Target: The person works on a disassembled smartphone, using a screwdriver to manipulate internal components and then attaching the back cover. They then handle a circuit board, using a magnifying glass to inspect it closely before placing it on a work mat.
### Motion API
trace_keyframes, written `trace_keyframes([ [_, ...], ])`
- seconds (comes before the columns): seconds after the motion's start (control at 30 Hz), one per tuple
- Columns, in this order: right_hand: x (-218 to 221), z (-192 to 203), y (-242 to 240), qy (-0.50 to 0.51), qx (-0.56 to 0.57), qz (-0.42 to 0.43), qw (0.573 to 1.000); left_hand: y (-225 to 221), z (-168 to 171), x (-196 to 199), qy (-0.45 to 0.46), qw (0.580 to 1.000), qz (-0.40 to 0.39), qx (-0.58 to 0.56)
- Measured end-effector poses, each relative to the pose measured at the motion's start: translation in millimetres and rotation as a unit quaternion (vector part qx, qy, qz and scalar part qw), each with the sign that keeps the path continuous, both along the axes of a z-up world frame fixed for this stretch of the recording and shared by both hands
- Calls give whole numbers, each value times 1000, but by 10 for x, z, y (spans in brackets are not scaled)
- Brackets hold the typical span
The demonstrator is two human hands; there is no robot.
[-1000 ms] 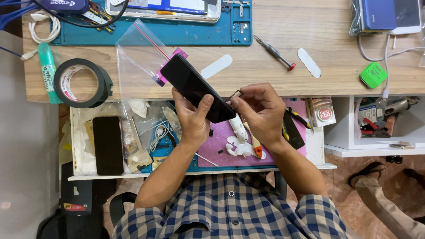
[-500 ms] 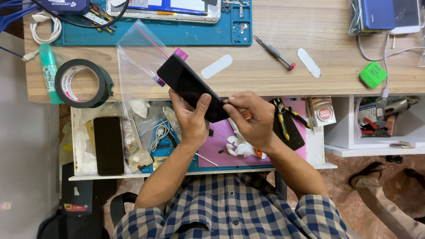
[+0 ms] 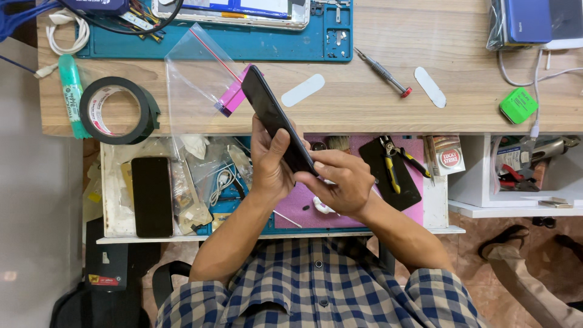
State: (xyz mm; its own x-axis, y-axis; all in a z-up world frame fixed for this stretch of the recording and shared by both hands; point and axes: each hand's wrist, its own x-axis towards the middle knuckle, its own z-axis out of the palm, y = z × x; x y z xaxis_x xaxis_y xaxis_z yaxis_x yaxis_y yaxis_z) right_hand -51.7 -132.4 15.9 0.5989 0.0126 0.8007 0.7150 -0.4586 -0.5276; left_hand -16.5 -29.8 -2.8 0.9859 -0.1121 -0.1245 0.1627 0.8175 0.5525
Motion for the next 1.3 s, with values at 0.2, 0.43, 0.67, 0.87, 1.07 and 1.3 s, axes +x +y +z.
trace_keyframes([
  [0.2, 36, 61, 37, -78, -18, 2, 997, 24, -123, 22, 12, 996, -61, -62],
  [0.43, 47, 35, 19, -71, -22, -9, 997, 6, -117, 29, 41, 994, -79, -56],
  [0.67, 11, -172, -103, -10, -26, -8, 1000, -30, -104, 45, 29, 999, -37, -26],
  [0.87, 33, -172, -186, 67, -32, -73, 995, 24, -98, 38, -48, 998, 20, 31],
  [1.07, 73, 55, -367, 154, -198, -104, 962, -42, -186, -112, -170, 978, -87, 85],
  [1.3, 114, 401, -795, 229, -136, -52, 962, -104, -18, -142, -300, 915, -155, 220],
])
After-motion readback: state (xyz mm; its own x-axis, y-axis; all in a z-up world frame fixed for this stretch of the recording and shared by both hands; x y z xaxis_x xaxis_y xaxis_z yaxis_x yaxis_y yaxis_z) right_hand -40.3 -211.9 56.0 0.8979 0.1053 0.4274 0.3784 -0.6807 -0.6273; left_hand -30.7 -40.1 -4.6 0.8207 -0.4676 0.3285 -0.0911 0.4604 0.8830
